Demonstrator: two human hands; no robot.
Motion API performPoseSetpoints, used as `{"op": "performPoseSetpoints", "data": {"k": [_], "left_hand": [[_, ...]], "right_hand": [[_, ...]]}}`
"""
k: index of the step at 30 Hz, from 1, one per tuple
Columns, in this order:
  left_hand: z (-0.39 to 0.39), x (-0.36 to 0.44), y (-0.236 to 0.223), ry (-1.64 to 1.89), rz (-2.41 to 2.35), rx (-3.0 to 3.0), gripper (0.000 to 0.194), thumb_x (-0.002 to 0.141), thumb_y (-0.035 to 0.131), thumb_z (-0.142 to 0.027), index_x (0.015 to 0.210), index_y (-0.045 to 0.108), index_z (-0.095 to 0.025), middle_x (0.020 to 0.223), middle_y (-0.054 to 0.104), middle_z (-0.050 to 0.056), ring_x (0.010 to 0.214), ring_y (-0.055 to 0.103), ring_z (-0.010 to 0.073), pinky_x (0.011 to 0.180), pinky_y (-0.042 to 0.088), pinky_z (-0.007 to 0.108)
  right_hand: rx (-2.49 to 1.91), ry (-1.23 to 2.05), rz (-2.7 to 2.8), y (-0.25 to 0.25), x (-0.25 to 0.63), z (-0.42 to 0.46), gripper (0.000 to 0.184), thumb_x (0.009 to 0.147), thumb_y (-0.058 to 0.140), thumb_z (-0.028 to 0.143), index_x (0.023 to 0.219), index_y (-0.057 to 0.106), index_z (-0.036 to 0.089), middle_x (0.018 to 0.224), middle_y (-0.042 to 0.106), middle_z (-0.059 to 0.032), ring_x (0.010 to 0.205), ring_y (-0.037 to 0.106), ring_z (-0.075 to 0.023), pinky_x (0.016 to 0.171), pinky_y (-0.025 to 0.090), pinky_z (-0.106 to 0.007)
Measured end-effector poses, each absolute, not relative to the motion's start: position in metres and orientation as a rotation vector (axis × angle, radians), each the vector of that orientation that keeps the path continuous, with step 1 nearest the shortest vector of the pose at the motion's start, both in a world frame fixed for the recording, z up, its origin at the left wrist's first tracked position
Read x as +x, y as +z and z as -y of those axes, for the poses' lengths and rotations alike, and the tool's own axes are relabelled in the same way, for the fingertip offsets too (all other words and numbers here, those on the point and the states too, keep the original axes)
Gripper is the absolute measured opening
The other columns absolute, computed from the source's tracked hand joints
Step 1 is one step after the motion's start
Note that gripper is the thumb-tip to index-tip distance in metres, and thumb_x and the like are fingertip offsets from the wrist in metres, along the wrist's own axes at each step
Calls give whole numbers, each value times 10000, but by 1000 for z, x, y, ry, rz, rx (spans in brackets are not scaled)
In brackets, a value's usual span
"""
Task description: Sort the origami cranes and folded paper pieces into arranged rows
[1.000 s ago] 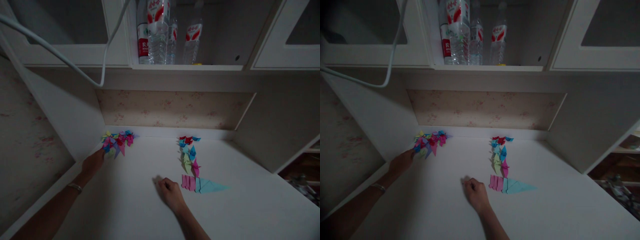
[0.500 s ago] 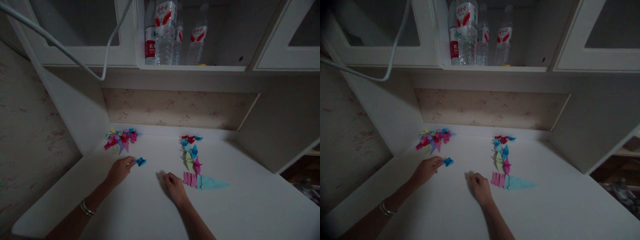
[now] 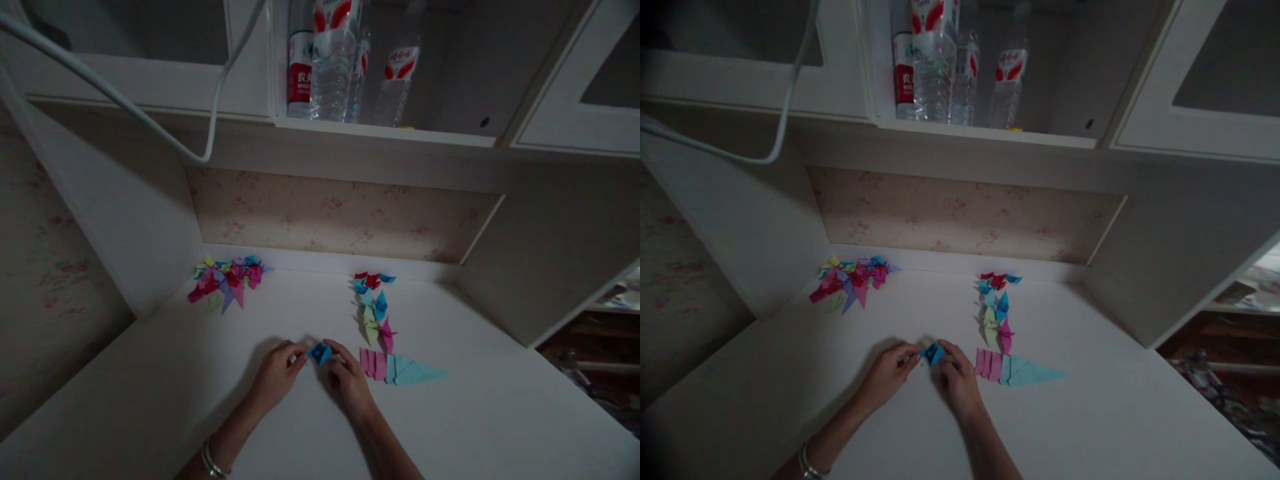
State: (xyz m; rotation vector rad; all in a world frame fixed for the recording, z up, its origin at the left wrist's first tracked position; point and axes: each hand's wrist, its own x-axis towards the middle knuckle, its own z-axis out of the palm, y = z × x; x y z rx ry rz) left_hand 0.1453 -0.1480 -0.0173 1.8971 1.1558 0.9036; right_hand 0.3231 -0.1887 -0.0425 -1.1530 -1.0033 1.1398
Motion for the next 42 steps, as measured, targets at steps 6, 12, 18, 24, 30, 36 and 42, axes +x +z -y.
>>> {"op": "performPoseSetpoints", "data": {"k": [6,12,18,24,30,36,42], "left_hand": [[152,142,-22,896,-1137,1815,265,836,518,-409,838,686,-204,790,662,39,555,544,129,517,400,231],[150,145,-27,887,-1180,1573,433,793,537,-525,911,667,-129,633,610,7,449,484,108,453,362,233],[150,141,-28,849,-1141,1523,462,754,565,-546,905,671,-123,648,606,0,454,478,97,447,351,225],[149,142,-29,854,-1172,1477,418,768,550,-528,905,656,-148,550,553,-38,424,462,95,426,318,217],[146,144,-31,852,-1177,1473,402,783,538,-513,924,640,-150,575,562,-29,428,454,91,409,302,207],[144,141,-36,854,-1179,1477,432,782,524,-556,882,637,-151,639,587,-9,424,457,85,390,285,209],[144,142,-36,855,-1237,1432,529,736,536,-636,917,634,-149,421,441,-69,353,401,99,356,258,204]], "right_hand": [[-1116,1172,1048,-37,322,189,301,794,621,454,836,676,161,633,511,8,488,427,-94,432,331,-228],[-1286,1107,1084,-39,320,187,411,792,608,538,828,665,133,494,488,35,418,411,-87,398,281,-216],[-1296,1112,1082,-42,321,188,488,763,607,605,837,663,125,468,540,17,389,427,-90,395,297,-217],[-1257,1127,1088,-43,323,185,468,789,592,587,821,650,124,474,562,11,401,459,-97,429,338,-224],[-1268,1147,1053,-38,322,185,465,759,621,590,797,645,127,482,566,10,403,476,-99,416,333,-219],[-1244,1162,1023,-43,320,183,436,753,630,575,787,629,140,579,603,0,414,482,-87,390,326,-207],[-1239,1136,1044,-45,317,185,417,765,617,569,739,619,153,492,499,44,407,420,-77,395,297,-204]]}}
